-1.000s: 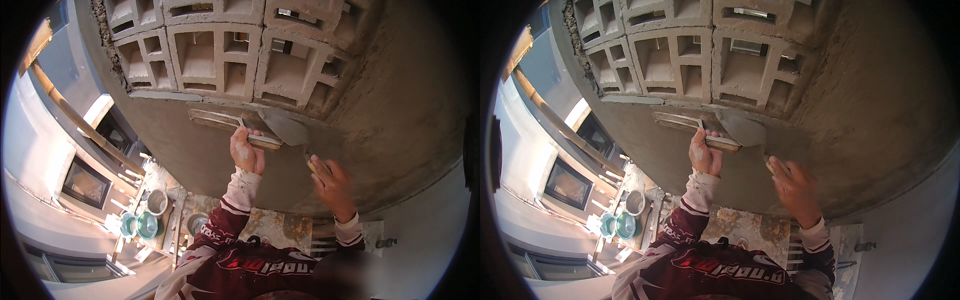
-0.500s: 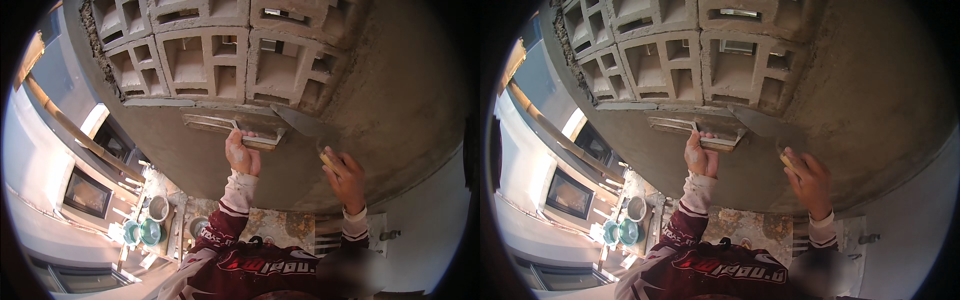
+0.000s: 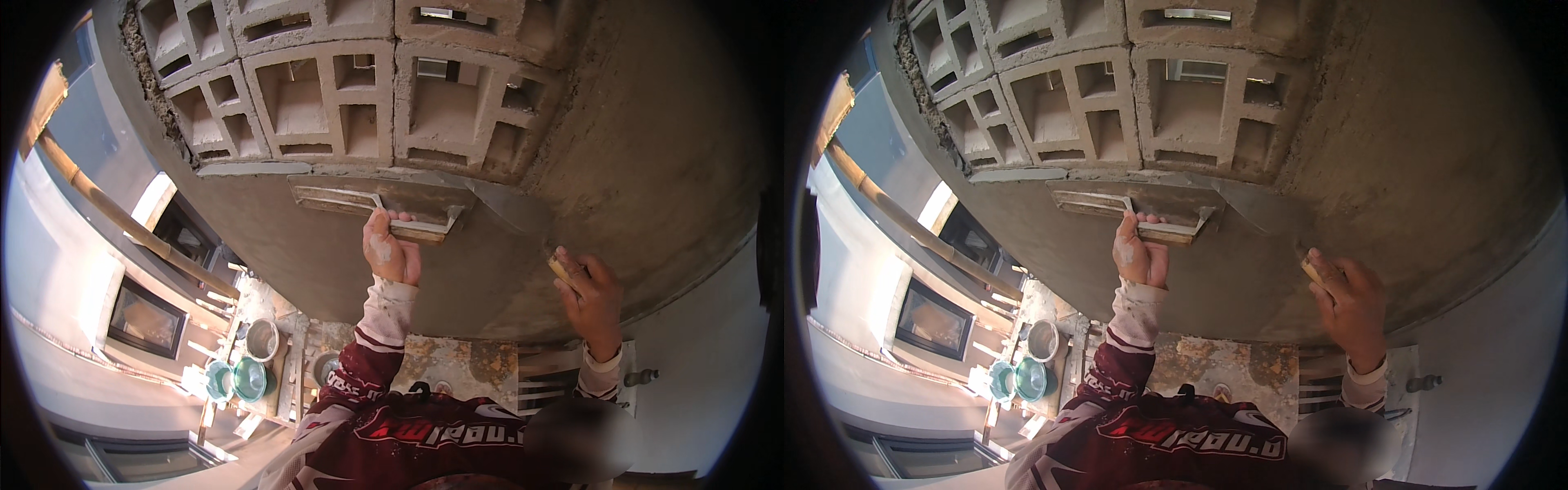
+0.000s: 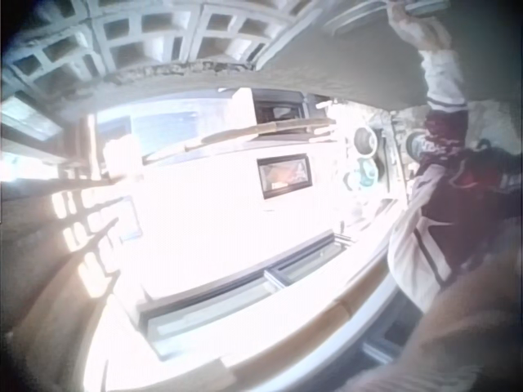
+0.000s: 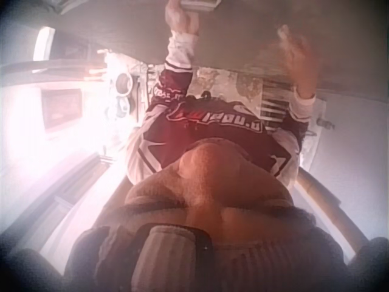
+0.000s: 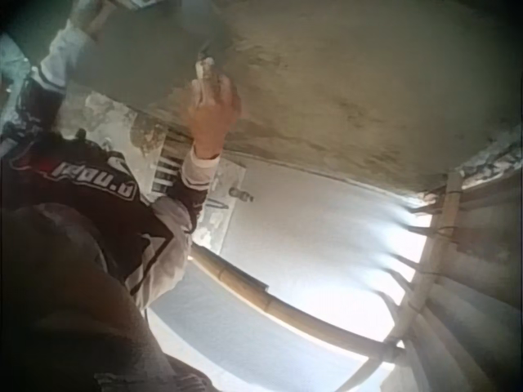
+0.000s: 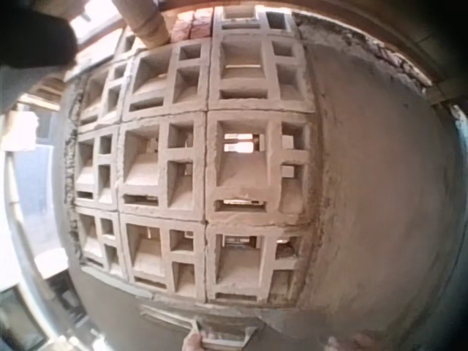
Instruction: The person scoops plaster from a bucket using a trowel and applies it to a hollow block wall. They use a hawk to hold the plaster and a trowel to spread and smooth the surface, working on the upper section of the wall.
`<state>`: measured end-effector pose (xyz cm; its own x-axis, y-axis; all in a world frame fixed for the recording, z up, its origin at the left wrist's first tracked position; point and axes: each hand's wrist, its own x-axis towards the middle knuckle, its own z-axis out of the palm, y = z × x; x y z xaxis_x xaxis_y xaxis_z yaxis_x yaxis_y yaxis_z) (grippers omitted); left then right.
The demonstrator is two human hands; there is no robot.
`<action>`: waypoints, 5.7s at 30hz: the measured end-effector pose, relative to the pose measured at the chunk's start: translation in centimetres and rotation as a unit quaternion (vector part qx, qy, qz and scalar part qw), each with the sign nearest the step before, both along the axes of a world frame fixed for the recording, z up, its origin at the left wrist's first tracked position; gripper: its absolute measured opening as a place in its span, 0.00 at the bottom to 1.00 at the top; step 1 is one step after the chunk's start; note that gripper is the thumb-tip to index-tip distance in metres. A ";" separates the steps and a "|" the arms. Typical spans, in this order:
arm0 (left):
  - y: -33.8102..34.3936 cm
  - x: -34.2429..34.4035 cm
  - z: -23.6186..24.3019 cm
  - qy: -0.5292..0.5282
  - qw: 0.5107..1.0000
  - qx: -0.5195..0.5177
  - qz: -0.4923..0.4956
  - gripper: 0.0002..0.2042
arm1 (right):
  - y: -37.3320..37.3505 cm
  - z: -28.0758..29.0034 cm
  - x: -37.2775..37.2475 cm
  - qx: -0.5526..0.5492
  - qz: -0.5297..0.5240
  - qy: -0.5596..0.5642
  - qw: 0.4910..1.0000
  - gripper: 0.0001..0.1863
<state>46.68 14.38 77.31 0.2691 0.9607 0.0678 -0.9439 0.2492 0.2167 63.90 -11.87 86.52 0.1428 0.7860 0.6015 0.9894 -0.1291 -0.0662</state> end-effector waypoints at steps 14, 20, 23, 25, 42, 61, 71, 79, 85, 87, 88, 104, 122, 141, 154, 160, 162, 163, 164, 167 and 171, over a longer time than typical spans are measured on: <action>0.4 0.1 -0.3 0.000 1.000 0.007 -0.009 0.04 | 7.3 -0.4 -2.5 0.048 0.059 -0.085 0.993 0.29; 0.4 0.2 -0.1 0.005 1.000 -0.017 -0.005 0.04 | 6.7 -0.3 -2.1 0.028 0.067 -0.097 0.993 0.28; 0.3 0.1 -0.1 0.000 1.000 -0.020 -0.005 0.04 | 6.1 -0.4 -1.7 0.015 0.072 -0.073 0.995 0.28; 0.3 0.1 -0.2 -0.005 1.000 -0.014 -0.006 0.04 | 5.5 -0.3 -1.4 0.003 0.067 -0.057 0.996 0.28; 0.4 0.0 -0.4 0.007 1.000 -0.016 -0.001 0.04 | 0.5 -0.7 -0.6 0.033 0.014 0.012 0.999 0.32; 0.1 0.1 -0.1 -0.001 0.999 -0.040 0.003 0.06 | 6.0 -3.3 -5.1 0.013 0.053 -0.015 0.998 0.31; 0.2 0.0 -0.2 0.000 1.000 -0.027 -0.001 0.06 | 3.9 0.4 -3.9 0.001 0.128 0.234 0.964 0.27; 0.0 0.2 0.2 0.012 0.999 -0.042 -0.002 0.06 | 5.2 3.6 -2.8 -0.108 0.181 0.533 0.820 0.28; 0.2 0.4 -0.2 -0.010 1.000 -0.015 0.001 0.08 | 6.0 5.1 -3.4 -0.124 0.152 0.526 0.827 0.25; 0.1 0.4 -0.1 -0.008 1.000 -0.023 0.005 0.08 | 6.6 4.9 -3.0 -0.119 0.175 0.487 0.848 0.23; 0.0 0.5 0.0 -0.007 1.000 -0.028 0.008 0.09 | 6.8 4.9 -3.1 -0.116 0.173 0.476 0.855 0.22; -0.2 0.1 0.4 0.035 0.999 -0.021 0.031 0.09 | 5.9 10.1 -3.5 -0.193 0.116 0.390 0.893 0.19; -0.3 0.3 0.5 0.027 0.999 -0.035 0.024 0.07 | 9.0 -5.9 -5.5 0.094 0.005 -0.051 0.994 0.25; 0.1 0.3 -0.1 0.011 0.999 -0.034 0.016 0.07 | 9.9 -9.1 -2.8 0.164 -0.032 -0.091 0.982 0.23; 0.0 0.1 0.1 0.012 1.000 -0.026 0.006 0.06 | 9.9 -10.9 -1.2 0.146 0.008 -0.044 0.988 0.21; 0.1 0.0 -0.2 0.019 0.999 -0.039 0.009 0.06 | 6.6 -9.8 -1.9 0.111 0.061 0.004 0.992 0.23; 0.1 0.1 0.0 0.023 0.999 -0.039 0.013 0.06 | 5.1 -8.9 -2.4 0.086 0.055 -0.010 0.995 0.23; 0.1 0.0 0.0 0.025 0.999 -0.039 0.015 0.06 | 4.9 -8.5 -2.5 0.097 0.061 0.015 0.993 0.23; 0.0 0.0 0.1 0.026 0.999 -0.037 0.013 0.06 | 4.6 -8.0 -2.7 0.106 0.064 0.041 0.991 0.23; 0.0 0.0 0.2 0.031 0.999 -0.035 0.008 0.06 | 4.4 -5.5 -2.8 0.118 0.072 0.077 0.987 0.26; 0.0 -0.2 0.2 0.026 0.999 -0.036 0.001 0.06 | 4.7 -3.1 -3.1 0.091 0.071 0.085 0.990 0.28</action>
